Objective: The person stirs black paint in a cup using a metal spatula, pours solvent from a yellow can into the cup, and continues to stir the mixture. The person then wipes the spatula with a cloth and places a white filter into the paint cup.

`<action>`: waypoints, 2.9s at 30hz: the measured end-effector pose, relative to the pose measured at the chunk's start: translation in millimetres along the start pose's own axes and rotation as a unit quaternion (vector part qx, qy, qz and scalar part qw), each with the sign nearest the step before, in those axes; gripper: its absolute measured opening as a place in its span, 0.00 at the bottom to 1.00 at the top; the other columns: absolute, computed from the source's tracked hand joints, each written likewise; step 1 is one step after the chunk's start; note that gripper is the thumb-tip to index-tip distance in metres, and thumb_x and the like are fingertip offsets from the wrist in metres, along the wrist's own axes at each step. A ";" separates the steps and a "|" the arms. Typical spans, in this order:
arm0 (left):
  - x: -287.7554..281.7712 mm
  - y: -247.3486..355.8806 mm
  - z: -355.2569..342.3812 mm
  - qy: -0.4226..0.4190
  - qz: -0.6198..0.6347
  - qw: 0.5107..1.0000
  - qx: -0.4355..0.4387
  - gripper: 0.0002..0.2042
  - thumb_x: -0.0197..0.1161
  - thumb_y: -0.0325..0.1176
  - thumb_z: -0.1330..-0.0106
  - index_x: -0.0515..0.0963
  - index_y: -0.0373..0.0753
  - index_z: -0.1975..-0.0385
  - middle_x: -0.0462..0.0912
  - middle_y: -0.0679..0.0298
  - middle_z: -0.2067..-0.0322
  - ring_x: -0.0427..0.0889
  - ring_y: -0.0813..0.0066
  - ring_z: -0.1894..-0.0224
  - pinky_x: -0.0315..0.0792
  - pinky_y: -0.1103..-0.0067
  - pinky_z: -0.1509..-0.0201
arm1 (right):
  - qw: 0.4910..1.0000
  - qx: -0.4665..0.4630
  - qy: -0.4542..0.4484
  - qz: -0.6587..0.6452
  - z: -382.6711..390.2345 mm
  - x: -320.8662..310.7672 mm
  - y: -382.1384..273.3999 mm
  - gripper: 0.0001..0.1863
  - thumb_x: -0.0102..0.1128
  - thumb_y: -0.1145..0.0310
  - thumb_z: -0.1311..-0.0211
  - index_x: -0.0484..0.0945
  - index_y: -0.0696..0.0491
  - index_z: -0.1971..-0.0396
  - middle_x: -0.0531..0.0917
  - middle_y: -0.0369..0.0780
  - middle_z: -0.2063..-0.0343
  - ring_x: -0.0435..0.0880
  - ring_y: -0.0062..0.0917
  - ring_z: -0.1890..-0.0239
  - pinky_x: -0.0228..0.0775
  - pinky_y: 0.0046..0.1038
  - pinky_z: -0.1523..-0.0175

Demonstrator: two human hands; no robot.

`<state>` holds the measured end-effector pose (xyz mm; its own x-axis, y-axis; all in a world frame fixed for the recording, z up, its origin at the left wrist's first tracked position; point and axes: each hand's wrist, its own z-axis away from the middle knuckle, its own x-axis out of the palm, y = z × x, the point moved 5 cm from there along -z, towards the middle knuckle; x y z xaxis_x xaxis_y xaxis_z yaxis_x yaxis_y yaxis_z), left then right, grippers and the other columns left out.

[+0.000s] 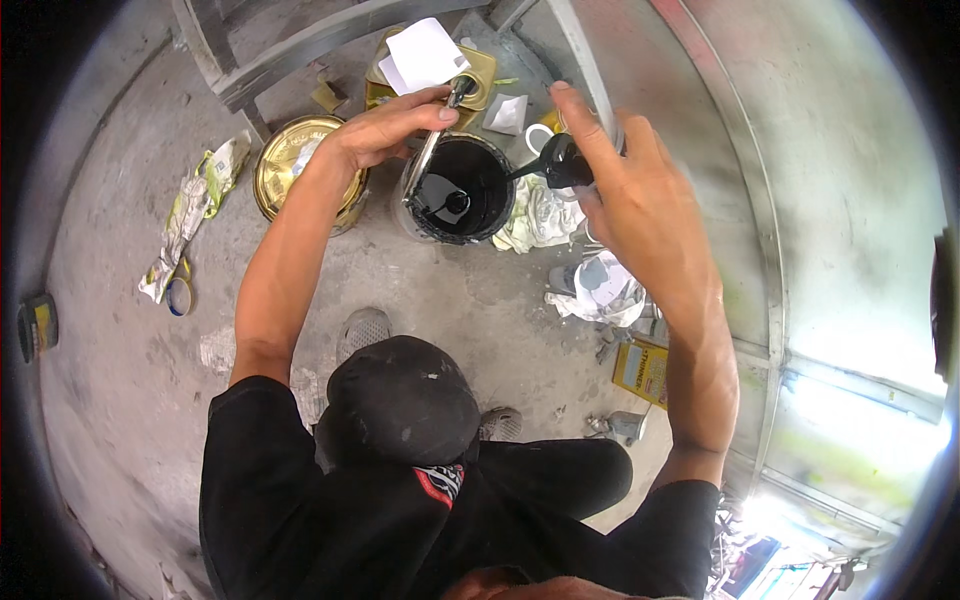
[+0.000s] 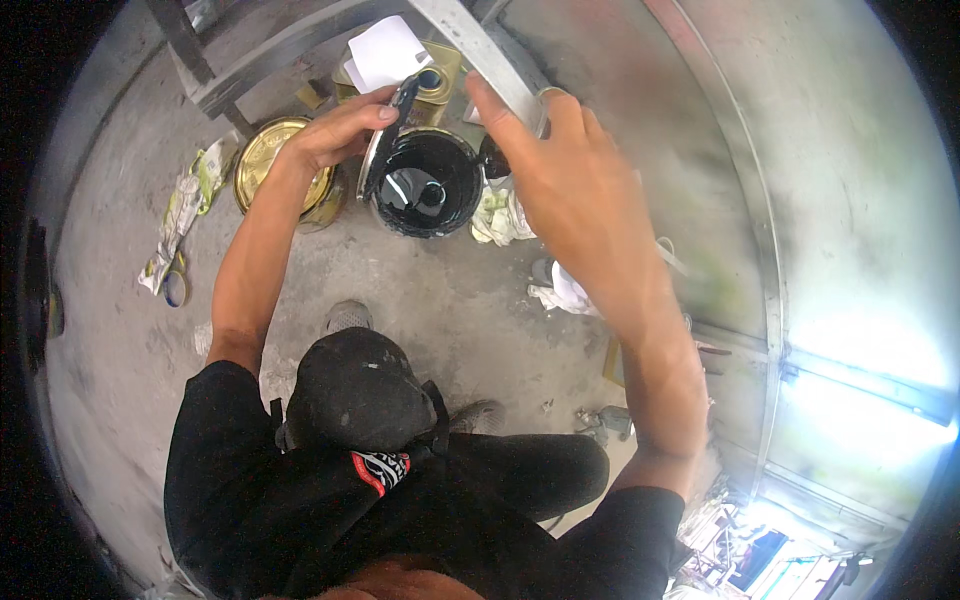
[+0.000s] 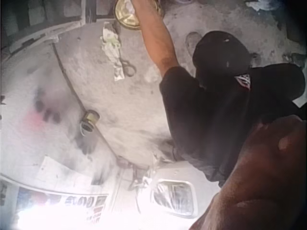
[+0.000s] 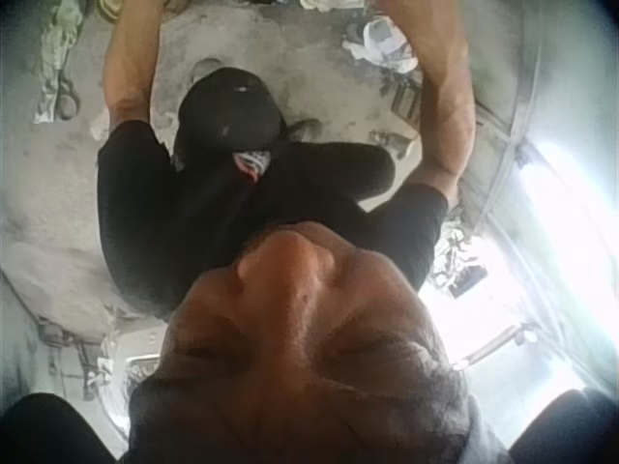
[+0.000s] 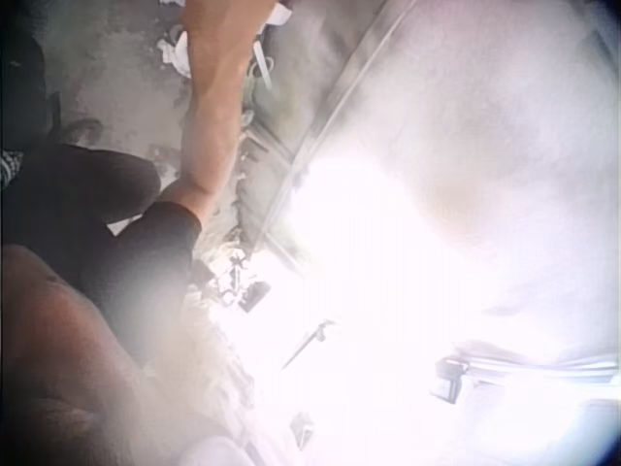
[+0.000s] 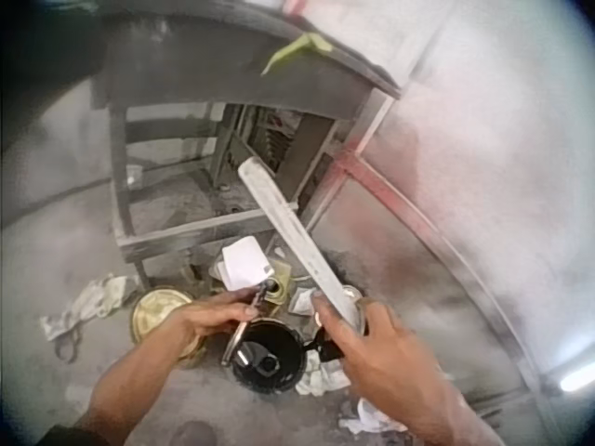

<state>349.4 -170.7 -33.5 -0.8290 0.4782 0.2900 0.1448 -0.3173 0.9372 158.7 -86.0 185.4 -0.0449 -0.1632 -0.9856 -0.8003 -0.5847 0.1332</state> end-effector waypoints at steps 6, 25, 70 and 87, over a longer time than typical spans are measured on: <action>0.2 -1.0 -1.7 -0.007 0.004 1.000 0.005 0.56 0.70 0.63 0.49 0.51 0.39 0.24 0.58 0.47 0.29 0.53 0.50 0.25 0.50 0.44 0.29 | 0.998 -0.006 0.056 -0.003 0.7 -14.7 3.7 0.50 0.72 0.80 0.54 0.63 0.35 0.29 0.76 0.48 0.54 0.81 0.45 0.58 0.76 0.42 0.55; 7.9 5.6 -0.4 0.012 -0.035 0.999 -0.035 0.59 0.71 0.64 0.52 0.49 0.38 0.24 0.51 0.45 0.26 0.47 0.46 0.24 0.44 0.43 0.27 | 0.575 0.381 0.057 -0.722 68.8 154.9 4.6 0.55 0.79 0.74 0.50 0.49 0.57 0.26 0.74 0.55 0.44 0.83 0.32 0.51 0.76 0.31 0.46; 438.4 40.9 -18.1 -0.571 -0.303 0.763 -0.005 0.53 0.81 0.41 0.51 0.54 0.30 0.28 0.67 0.49 0.34 0.67 0.57 0.31 0.58 0.64 0.26 | 0.519 0.203 0.558 -0.614 418.1 -6.6 101.4 0.65 0.85 0.77 0.64 0.48 0.58 0.26 0.72 0.52 0.39 0.77 0.38 0.39 0.74 0.39 0.36; 532.1 -20.9 21.0 -0.567 -0.090 0.816 -0.067 0.44 0.83 0.27 0.58 0.66 0.34 0.38 0.78 0.65 0.51 0.78 0.74 0.49 0.74 0.75 0.45 | 0.619 0.149 0.336 -0.693 456.1 25.0 116.9 0.72 0.91 0.55 0.76 0.54 0.62 0.27 0.70 0.46 0.33 0.71 0.33 0.33 0.58 0.39 0.27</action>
<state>-83.4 107.7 105.2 0.2129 0.9534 0.2138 -0.0477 -0.2084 0.9769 -208.8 204.1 128.8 0.9886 -0.0214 0.1492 0.1303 -0.3767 -0.9171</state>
